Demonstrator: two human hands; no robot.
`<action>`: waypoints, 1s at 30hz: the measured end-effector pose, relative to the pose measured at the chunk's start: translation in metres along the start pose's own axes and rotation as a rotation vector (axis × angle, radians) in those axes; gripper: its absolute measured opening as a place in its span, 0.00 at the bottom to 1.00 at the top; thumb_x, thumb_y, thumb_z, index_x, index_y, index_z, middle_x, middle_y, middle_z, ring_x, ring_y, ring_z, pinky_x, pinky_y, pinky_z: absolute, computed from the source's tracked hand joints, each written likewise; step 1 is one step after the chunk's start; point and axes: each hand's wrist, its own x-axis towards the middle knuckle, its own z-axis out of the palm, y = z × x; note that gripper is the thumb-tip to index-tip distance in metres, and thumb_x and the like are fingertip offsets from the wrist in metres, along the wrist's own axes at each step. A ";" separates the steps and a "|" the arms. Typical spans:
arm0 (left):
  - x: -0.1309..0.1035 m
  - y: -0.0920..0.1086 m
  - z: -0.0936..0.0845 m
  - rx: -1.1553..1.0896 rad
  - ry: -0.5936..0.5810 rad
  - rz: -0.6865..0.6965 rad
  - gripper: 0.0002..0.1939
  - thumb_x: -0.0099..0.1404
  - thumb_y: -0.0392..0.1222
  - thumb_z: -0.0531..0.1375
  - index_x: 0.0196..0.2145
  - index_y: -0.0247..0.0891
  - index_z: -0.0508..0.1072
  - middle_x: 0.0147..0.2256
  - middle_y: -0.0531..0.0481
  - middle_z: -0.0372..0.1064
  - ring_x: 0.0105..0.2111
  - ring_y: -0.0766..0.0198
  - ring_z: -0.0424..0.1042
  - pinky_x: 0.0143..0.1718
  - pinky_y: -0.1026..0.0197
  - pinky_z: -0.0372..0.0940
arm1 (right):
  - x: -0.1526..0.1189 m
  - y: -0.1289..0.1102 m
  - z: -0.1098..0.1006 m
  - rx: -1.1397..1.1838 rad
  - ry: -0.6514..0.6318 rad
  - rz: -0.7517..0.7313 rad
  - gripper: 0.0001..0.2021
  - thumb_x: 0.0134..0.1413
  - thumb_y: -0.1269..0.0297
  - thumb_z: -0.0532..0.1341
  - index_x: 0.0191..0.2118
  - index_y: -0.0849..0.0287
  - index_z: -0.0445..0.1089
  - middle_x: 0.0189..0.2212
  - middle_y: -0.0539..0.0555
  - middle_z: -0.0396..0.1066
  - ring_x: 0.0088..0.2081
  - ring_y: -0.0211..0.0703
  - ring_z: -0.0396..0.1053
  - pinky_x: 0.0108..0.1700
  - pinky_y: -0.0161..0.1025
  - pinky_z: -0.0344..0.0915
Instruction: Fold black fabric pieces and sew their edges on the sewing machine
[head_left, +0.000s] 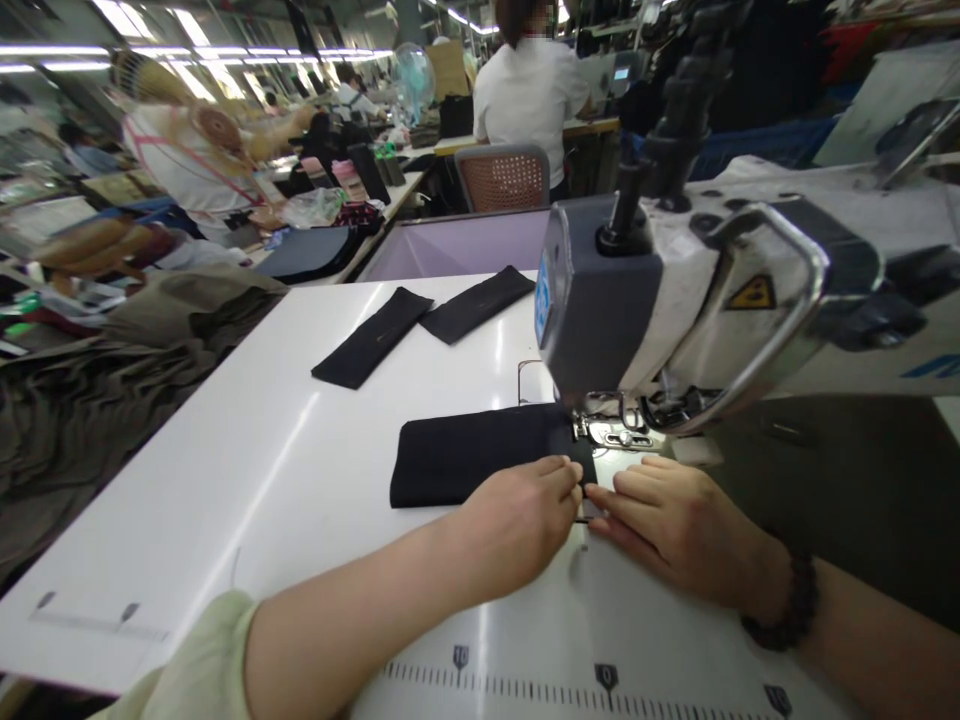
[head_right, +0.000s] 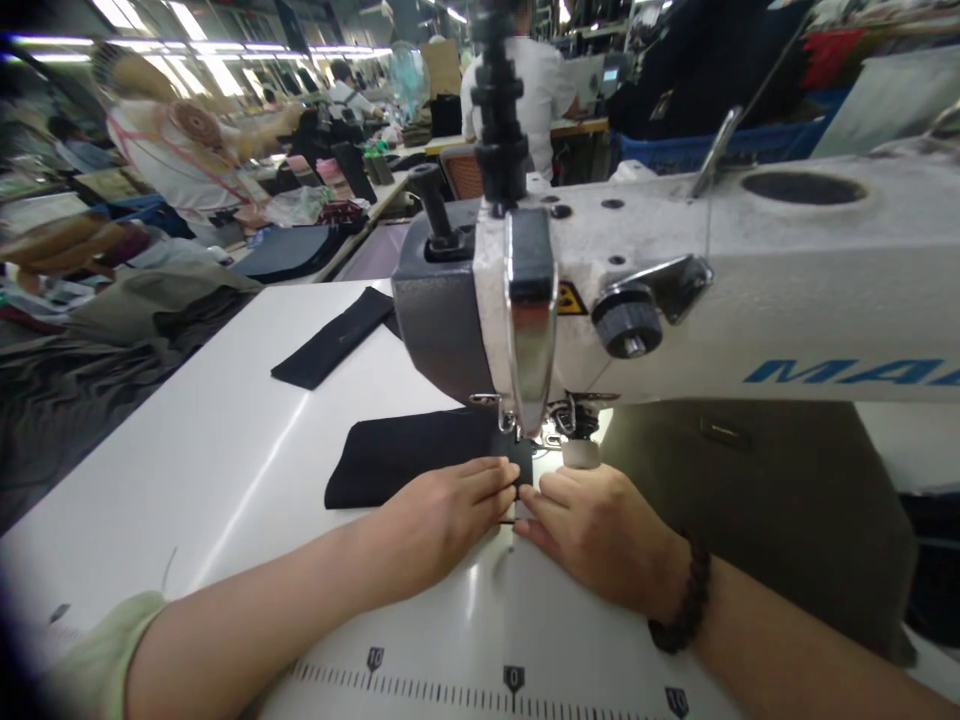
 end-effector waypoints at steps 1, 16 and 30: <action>0.000 -0.002 0.002 0.010 0.017 -0.008 0.12 0.62 0.30 0.48 0.40 0.22 0.68 0.40 0.39 0.67 0.46 0.59 0.63 0.54 0.60 0.54 | 0.000 0.001 0.001 -0.010 -0.012 0.021 0.14 0.58 0.63 0.49 0.33 0.62 0.70 0.21 0.51 0.64 0.24 0.37 0.61 0.28 0.36 0.56; 0.008 -0.023 0.013 -0.040 0.008 -0.198 0.14 0.61 0.31 0.49 0.45 0.25 0.64 0.44 0.38 0.63 0.50 0.56 0.58 0.53 0.56 0.54 | 0.004 0.006 0.009 -0.125 -0.049 0.230 0.16 0.51 0.63 0.56 0.45 0.64 0.66 0.33 0.58 0.71 0.33 0.45 0.68 0.33 0.40 0.66; 0.008 -0.027 0.013 -0.020 0.001 -0.270 0.16 0.63 0.31 0.48 0.49 0.28 0.61 0.52 0.36 0.57 0.53 0.57 0.56 0.53 0.53 0.53 | 0.005 0.005 0.006 -0.147 -0.025 0.218 0.14 0.52 0.62 0.55 0.42 0.63 0.67 0.32 0.58 0.71 0.32 0.43 0.68 0.33 0.38 0.65</action>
